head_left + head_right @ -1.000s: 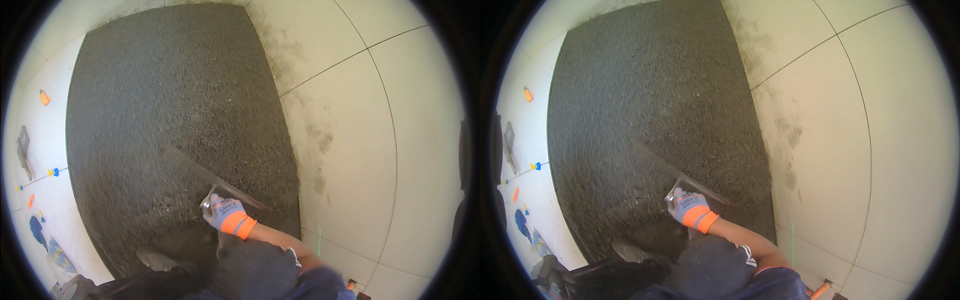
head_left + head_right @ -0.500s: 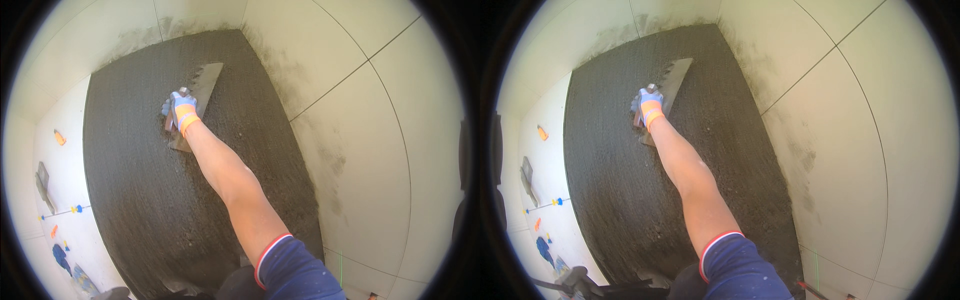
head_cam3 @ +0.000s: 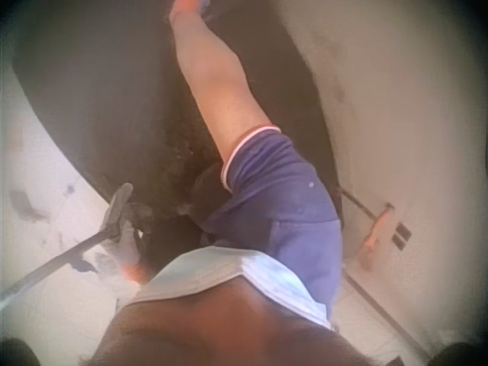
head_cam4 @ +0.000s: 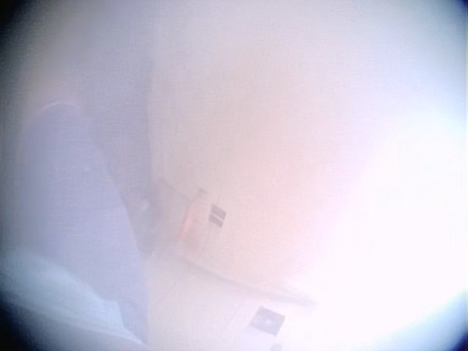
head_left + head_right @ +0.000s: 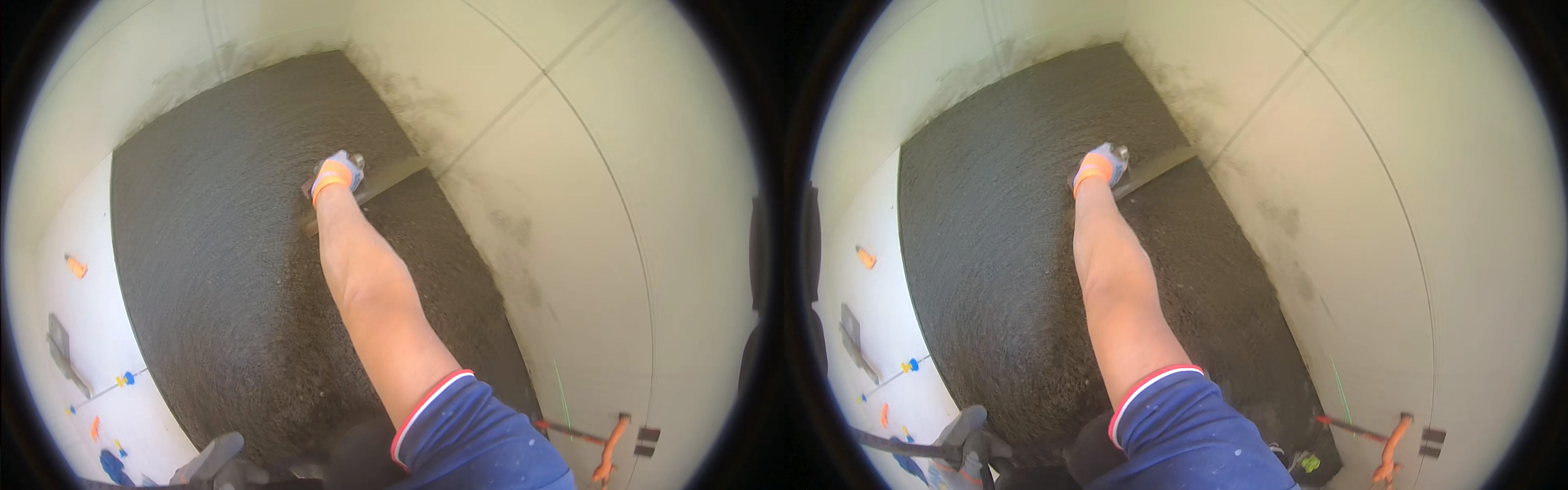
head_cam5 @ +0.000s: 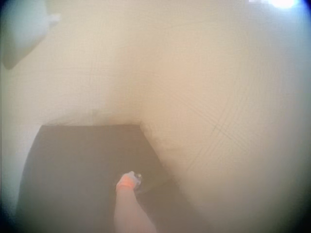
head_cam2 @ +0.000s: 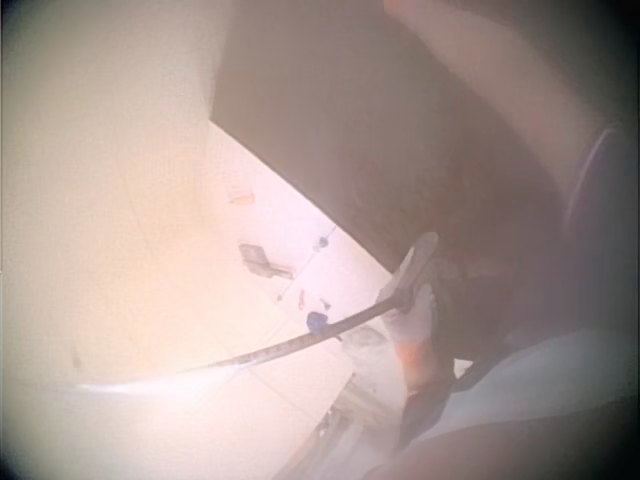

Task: The person spreads and levels wet concrete on a tiled floor using a notched trowel and a long straightedge. They repeatedly smooth the surface and check alignment with the straightedge to create a flat, even layer.

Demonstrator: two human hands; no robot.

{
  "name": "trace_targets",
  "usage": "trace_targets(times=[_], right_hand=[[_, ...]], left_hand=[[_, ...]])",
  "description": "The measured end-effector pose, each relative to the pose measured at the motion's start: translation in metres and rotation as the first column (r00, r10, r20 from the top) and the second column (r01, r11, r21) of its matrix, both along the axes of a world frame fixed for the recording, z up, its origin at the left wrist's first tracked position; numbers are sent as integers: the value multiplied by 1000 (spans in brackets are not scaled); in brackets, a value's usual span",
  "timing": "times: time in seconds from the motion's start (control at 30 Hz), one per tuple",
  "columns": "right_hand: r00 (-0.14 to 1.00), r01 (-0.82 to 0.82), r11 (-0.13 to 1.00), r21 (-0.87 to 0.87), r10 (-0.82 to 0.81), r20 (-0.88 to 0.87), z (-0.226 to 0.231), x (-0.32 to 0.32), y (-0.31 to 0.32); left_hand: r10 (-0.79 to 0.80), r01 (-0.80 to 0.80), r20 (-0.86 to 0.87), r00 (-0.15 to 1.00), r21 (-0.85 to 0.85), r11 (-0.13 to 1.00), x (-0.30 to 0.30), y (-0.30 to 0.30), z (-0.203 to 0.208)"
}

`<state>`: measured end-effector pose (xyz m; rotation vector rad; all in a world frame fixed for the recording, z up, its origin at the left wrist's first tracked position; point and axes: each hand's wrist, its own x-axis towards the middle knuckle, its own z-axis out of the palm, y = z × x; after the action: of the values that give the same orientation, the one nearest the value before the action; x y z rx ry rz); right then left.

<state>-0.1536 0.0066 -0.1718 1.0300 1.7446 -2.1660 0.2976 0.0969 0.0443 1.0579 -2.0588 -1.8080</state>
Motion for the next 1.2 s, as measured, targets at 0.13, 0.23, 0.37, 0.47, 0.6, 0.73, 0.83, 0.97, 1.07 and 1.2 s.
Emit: trace_targets(times=[0.13,0.23,0.37,0.47,0.6,0.73,0.83,0.97,1.07,1.2], right_hand=[[996,23,967,255,-44,78,-16,24,61],[995,-12,951,309,-18,93,-15,49,115],[983,51,950,308,-103,154,9,85,169],[963,196,949,246,-233,133,28,110,193],[954,267,947,182,-286,91,37,132,217],[950,265,938,222,-293,104,34,141,235],[948,249,916,314,-298,117,40,147,240],[945,321,946,47,-323,57,61,163,237],[998,13,999,37,-10,-66,77,170,236],[781,-545,645,536,623,45,84,143,250]], left_hand=[[49,-36,-159,986,87,996,-6,-9,-11],[-1,32,-208,978,146,989,-2,-14,-18],[-4,61,-257,966,214,975,6,-20,-27],[27,29,-220,975,245,969,12,-18,-28],[7,42,-218,976,219,975,15,-14,-23],[22,38,-196,980,296,954,16,-10,-17],[-18,64,-197,980,226,972,20,-7,-12],[-44,86,-221,974,182,980,24,-4,-8],[-27,72,-224,974,194,978,26,-3,-8],[3,42,-226,974,191,981,36,-3,-8]])
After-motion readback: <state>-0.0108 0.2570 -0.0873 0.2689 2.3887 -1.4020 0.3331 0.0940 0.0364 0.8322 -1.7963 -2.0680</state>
